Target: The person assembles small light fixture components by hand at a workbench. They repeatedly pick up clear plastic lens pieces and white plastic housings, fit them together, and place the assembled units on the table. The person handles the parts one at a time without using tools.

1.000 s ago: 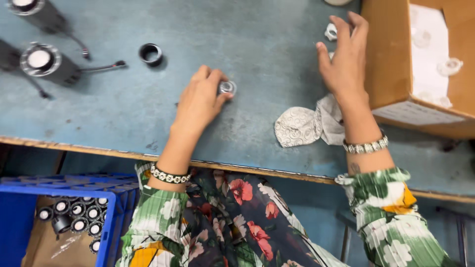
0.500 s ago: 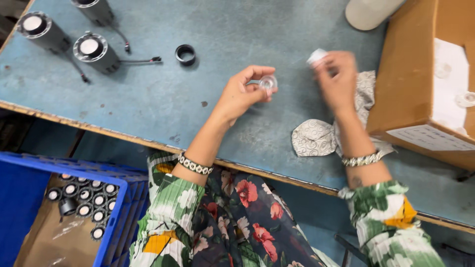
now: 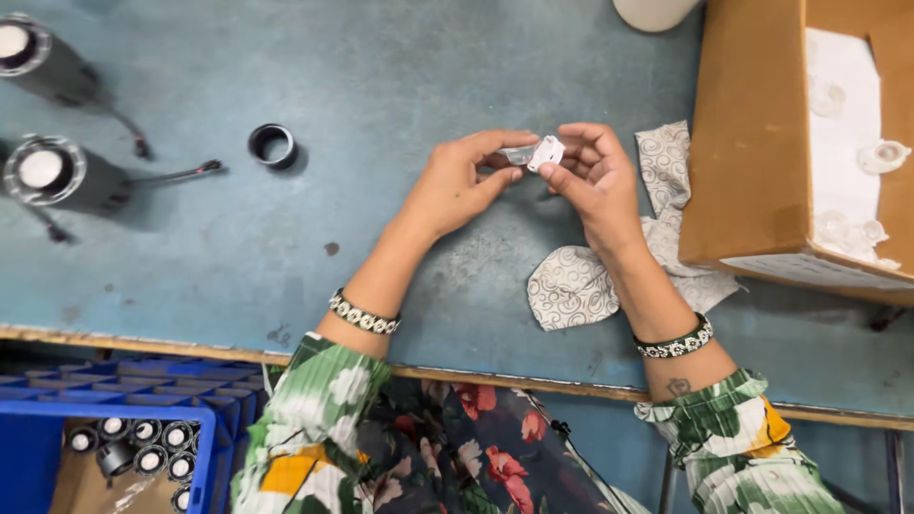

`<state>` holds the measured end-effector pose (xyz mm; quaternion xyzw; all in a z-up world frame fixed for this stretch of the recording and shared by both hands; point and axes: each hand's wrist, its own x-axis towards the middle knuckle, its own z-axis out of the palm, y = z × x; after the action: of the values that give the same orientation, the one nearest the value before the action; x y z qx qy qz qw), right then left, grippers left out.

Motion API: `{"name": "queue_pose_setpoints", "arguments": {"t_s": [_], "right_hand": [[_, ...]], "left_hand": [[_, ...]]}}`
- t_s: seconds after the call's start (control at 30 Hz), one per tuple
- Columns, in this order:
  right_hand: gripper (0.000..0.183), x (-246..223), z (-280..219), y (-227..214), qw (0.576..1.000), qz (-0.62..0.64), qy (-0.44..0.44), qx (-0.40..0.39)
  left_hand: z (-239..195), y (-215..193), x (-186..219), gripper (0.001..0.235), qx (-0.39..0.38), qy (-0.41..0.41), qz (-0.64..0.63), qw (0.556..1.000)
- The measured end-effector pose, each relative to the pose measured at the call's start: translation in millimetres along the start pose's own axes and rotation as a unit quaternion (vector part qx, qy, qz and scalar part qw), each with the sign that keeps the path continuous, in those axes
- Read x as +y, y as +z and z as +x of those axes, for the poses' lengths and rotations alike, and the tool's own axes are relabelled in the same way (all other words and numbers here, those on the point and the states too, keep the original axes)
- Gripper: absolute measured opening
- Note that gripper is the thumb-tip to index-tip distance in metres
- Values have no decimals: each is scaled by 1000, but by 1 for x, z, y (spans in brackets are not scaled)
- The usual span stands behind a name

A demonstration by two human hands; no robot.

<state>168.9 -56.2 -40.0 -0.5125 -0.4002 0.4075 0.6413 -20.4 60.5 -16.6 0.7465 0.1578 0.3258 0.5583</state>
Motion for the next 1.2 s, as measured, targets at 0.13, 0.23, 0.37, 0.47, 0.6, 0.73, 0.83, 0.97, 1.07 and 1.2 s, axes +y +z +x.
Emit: {"name": "queue_pose_setpoints", "arguments": {"t_s": [0.13, 0.23, 0.37, 0.47, 0.6, 0.73, 0.83, 0.97, 1.07, 1.2], "right_hand": [[42, 0, 0, 4, 1000, 13, 18, 4], [39, -5, 2, 11, 999, 27, 35, -7], [38, -6, -1, 12, 997, 63, 36, -6], [37, -7, -2, 12, 996, 77, 40, -10], [33, -10, -5, 12, 996, 65, 61, -13], [29, -15, -6, 12, 996, 70, 61, -4], [29, -16, -7, 12, 997, 60, 54, -7], [31, -18, -10, 13, 997, 58, 49, -29], [32, -20, -10, 14, 997, 56, 44, -41], [34, -21, -10, 14, 996, 49, 42, -53]], "left_hand": [[-2, -2, 3, 25, 13, -88, 25, 996], [-1, -3, 8, 20, 34, -95, 78, 992], [-3, -5, 5, 18, 39, -71, 17, 997], [-5, -4, 2, 27, 51, -28, -29, 998], [-9, 0, 4, 37, 40, -43, -77, 995], [-10, 2, 12, 42, 21, -35, -64, 997], [-9, 0, 19, 45, 34, -20, -4, 999], [-9, -2, 25, 49, 73, 60, 154, 984], [-8, -1, 27, 50, 68, 39, 149, 986], [-8, -1, 24, 50, 61, 25, 134, 989]]}}
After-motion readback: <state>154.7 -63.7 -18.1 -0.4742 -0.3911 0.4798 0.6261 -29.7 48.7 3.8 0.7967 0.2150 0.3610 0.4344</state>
